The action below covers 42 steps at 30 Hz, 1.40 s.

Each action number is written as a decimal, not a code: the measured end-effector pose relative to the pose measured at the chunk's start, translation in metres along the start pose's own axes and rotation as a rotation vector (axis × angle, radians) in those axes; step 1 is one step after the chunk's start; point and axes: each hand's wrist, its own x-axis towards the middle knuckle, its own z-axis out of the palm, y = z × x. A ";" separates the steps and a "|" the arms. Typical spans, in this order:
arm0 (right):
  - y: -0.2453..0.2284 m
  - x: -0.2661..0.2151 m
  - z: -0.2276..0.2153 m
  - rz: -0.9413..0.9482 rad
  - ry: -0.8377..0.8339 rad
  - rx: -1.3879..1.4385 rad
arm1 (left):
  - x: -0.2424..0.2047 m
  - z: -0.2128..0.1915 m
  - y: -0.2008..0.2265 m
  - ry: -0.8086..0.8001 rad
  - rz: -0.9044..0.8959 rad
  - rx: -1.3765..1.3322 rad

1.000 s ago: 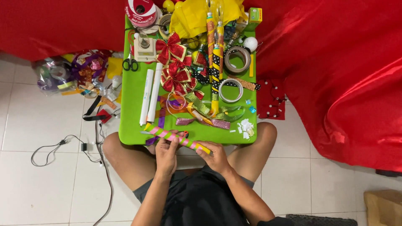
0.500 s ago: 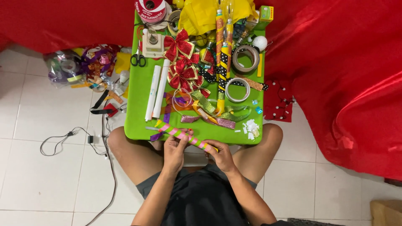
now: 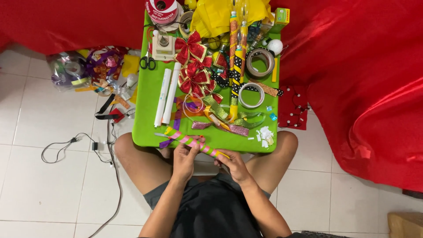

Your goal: Decorating a cylindrical tube by wrapping it with colorful ribbons and securing them with tape, then trimming the excess with a utility knife.

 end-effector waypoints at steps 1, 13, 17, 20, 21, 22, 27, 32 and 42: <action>0.005 -0.002 -0.003 0.000 -0.002 0.000 | 0.001 0.000 0.003 0.001 0.001 0.000; 0.015 -0.007 -0.017 0.258 -0.064 0.294 | 0.008 -0.005 0.006 -0.185 -0.007 0.081; 0.022 -0.008 -0.020 0.189 -0.051 0.215 | 0.007 -0.004 0.010 -0.262 0.019 0.095; 0.023 -0.010 -0.017 0.174 -0.035 0.253 | 0.005 -0.002 0.017 -0.312 0.038 0.082; 0.022 -0.010 -0.015 0.176 -0.026 0.289 | 0.005 0.000 0.020 -0.342 0.051 0.071; 0.026 -0.010 -0.018 0.177 -0.030 0.288 | 0.005 0.000 0.018 -0.339 0.054 0.071; 0.034 -0.009 -0.022 0.218 -0.040 0.332 | 0.012 -0.005 0.011 -0.350 0.078 -0.003; 0.026 -0.011 -0.018 0.211 -0.054 0.335 | 0.017 -0.013 -0.002 -0.237 0.114 -0.064; 0.028 -0.011 -0.018 0.220 -0.044 0.352 | 0.020 -0.015 -0.006 -0.147 0.099 -0.176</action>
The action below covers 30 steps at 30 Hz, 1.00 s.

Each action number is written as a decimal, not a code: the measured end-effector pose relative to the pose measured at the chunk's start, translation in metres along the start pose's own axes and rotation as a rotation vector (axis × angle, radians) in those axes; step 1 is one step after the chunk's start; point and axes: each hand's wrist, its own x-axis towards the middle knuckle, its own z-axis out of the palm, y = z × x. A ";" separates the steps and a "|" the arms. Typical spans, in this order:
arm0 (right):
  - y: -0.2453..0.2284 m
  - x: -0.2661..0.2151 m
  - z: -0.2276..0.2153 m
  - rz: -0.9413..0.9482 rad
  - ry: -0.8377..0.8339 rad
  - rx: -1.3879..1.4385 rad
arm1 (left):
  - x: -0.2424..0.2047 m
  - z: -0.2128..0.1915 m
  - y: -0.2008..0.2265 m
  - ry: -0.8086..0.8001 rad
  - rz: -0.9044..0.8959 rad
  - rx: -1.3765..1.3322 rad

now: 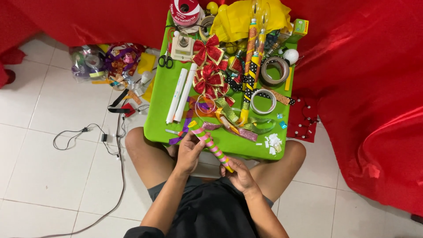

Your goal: Decorating a cylindrical tube by wrapping it with colorful ribbons and securing them with tape, then trimming the excess with a utility knife.

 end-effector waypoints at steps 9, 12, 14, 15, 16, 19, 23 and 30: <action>0.002 0.002 -0.001 0.018 0.000 0.026 | 0.001 0.000 0.007 -0.022 0.004 0.066; -0.002 0.001 0.005 0.023 -0.009 0.033 | 0.002 0.000 0.011 -0.034 0.005 0.097; -0.002 0.000 0.005 0.020 -0.012 0.024 | 0.003 -0.009 0.006 -0.051 0.010 0.109; -0.001 0.000 0.006 0.018 -0.014 0.016 | 0.004 -0.013 0.003 -0.068 0.014 0.122; 0.000 0.000 0.004 0.018 -0.013 0.016 | 0.004 -0.012 0.006 -0.068 0.014 0.122; 0.000 0.001 0.001 0.016 -0.029 -0.008 | 0.005 -0.008 0.011 -0.085 0.023 0.127; -0.003 -0.001 0.004 -0.002 -0.046 -0.017 | 0.004 -0.007 0.012 -0.060 0.016 0.134; -0.002 -0.002 0.006 0.002 -0.043 -0.014 | 0.003 -0.010 0.008 -0.018 0.021 0.132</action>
